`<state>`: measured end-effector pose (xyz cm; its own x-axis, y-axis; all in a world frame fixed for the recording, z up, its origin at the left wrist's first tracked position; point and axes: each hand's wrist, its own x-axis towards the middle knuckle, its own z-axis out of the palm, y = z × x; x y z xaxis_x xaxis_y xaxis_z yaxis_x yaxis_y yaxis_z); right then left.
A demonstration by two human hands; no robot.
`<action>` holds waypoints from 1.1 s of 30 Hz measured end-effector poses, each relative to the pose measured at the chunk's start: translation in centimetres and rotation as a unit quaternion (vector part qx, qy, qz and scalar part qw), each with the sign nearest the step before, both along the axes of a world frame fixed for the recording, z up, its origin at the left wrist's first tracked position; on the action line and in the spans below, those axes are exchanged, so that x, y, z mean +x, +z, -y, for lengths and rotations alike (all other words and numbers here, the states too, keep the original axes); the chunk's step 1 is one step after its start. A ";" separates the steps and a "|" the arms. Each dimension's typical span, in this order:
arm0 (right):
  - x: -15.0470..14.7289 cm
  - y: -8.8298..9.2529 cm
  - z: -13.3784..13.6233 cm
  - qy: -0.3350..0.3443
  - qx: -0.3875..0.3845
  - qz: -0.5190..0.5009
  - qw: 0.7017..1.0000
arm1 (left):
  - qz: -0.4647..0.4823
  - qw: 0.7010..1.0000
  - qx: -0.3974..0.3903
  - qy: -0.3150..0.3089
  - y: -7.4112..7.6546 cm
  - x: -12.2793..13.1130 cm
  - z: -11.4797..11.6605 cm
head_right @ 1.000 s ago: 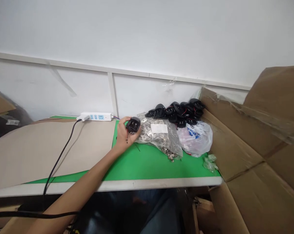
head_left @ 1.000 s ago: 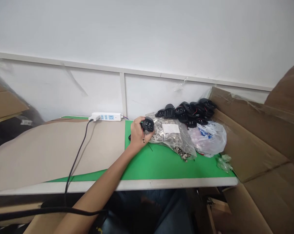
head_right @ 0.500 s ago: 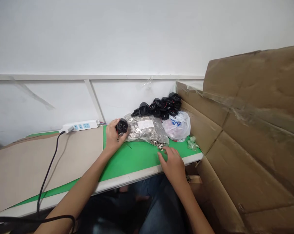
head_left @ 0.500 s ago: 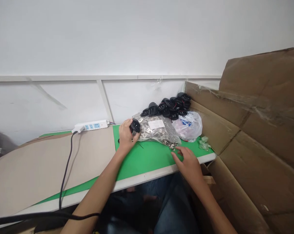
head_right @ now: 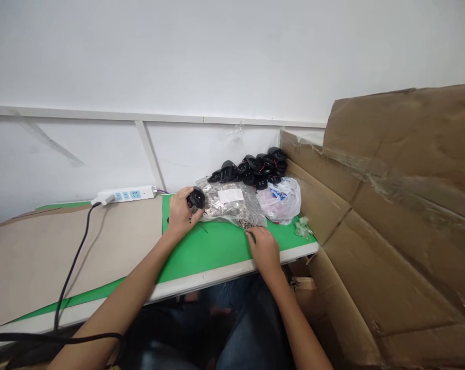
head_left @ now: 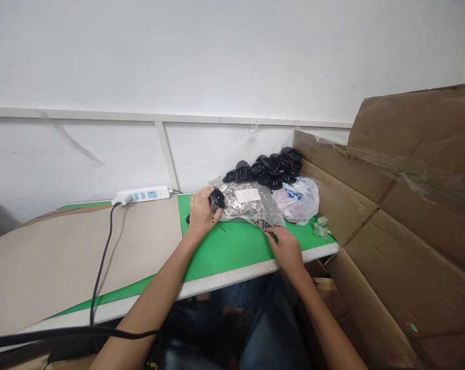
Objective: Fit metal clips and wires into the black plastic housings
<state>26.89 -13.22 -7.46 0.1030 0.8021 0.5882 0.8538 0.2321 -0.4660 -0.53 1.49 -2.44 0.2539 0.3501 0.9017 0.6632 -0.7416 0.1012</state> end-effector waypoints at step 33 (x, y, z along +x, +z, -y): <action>-11.3 9.7 -16.5 0.313 -0.009 -0.629 0.712 | 0.177 0.983 -0.053 0.012 0.4 2.6 2.0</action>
<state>15.62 3.25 2.24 0.1583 0.9286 0.3358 -0.5095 0.3681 -0.7777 2.11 -0.48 -2.03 -0.0787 0.4489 0.8901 0.5903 -0.6985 0.4045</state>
